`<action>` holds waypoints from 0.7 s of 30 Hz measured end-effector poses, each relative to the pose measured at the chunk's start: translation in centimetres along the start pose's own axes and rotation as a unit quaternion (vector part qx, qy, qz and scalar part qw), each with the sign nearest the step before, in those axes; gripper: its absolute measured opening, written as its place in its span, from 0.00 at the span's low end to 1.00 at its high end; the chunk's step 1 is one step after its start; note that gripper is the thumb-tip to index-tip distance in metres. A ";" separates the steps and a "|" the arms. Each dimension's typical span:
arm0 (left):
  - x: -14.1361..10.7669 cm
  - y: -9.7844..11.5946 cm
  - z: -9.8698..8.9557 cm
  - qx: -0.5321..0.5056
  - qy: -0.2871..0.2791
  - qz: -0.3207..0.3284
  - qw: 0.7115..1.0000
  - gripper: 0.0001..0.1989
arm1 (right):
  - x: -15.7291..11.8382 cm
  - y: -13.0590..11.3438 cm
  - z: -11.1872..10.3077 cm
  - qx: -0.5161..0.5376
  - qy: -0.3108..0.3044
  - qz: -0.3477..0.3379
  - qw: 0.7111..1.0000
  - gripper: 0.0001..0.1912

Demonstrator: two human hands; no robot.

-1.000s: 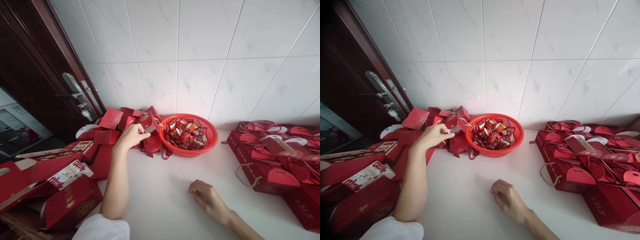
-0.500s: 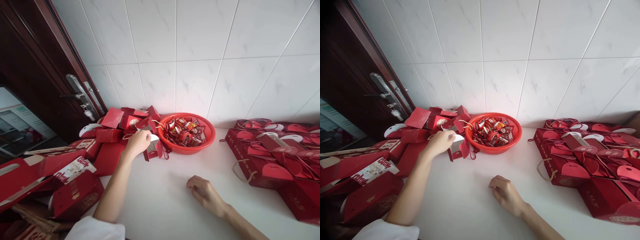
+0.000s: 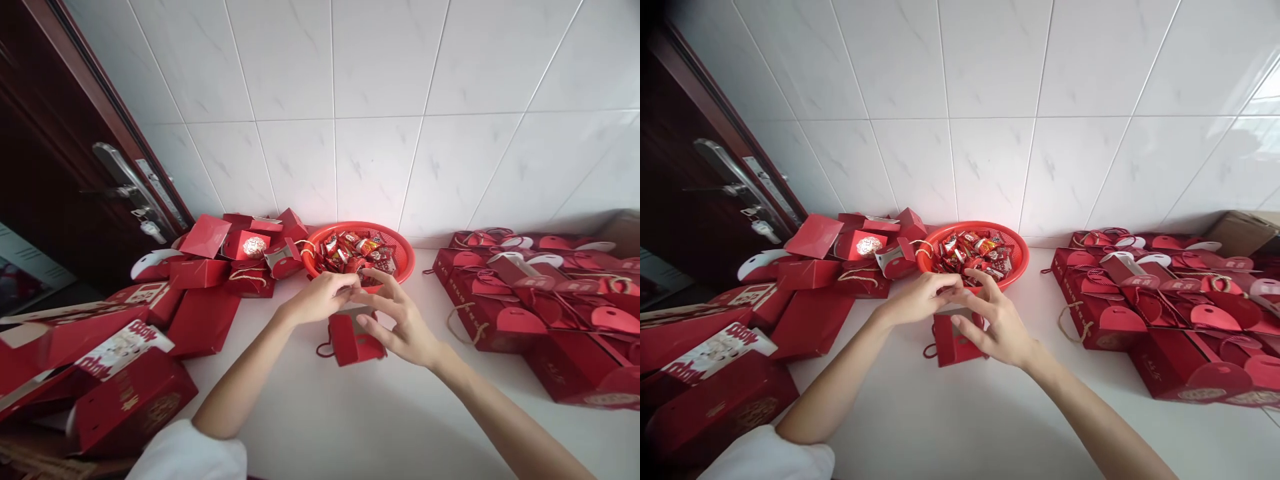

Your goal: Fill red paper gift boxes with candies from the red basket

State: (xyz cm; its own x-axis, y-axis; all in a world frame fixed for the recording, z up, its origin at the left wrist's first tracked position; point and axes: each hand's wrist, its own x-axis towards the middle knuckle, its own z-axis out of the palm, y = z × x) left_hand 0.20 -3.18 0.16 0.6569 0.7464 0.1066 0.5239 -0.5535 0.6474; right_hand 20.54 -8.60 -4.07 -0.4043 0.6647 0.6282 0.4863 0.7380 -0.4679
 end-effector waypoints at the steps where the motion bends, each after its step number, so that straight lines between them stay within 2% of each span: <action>1: 0.2 -0.2 0.3 -0.007 0.006 -0.002 1.000 0.12 | -0.2 0.2 0.2 -0.015 -0.014 0.014 1.000 0.14; 5: 0.1 -0.6 1.0 -0.029 0.042 -0.029 0.998 0.13 | -1.5 1.0 1.0 -0.040 -0.038 0.077 0.996 0.14; 7: -0.4 -0.5 1.1 -0.025 0.042 -0.047 0.998 0.14 | -2.1 1.1 1.2 -0.035 -0.035 0.100 0.994 0.15; 10: -1.0 -0.5 1.2 -0.011 0.025 -0.088 0.996 0.18 | -2.5 1.3 1.3 -0.025 -0.020 0.127 0.991 0.10; 12: -1.3 -1.1 1.2 -0.012 0.001 -0.123 0.992 0.23 | -2.7 1.6 1.4 -0.034 -0.012 0.134 0.990 0.08; 15: -1.5 -2.6 1.0 -0.057 -0.052 -0.153 0.985 0.30 | -3.1 2.2 1.4 -0.063 -0.025 0.096 0.993 0.11; 18: -1.9 -4.1 0.2 -0.121 -0.117 -0.148 0.975 0.40 | -3.7 2.4 1.0 -0.090 -0.062 0.051 0.993 0.15; 21: -2.6 -5.2 -0.3 -0.149 -0.165 -0.131 0.966 0.51 | -4.0 2.1 0.5 -0.098 -0.119 0.037 0.987 0.17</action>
State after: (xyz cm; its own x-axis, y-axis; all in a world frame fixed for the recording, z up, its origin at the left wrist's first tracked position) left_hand -4.42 -2.10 -3.28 0.6862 0.6602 -0.3054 0.5486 -0.1940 0.8133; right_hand 22.81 -9.65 -7.94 -0.5210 0.7414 0.4229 0.6522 0.6654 -0.3631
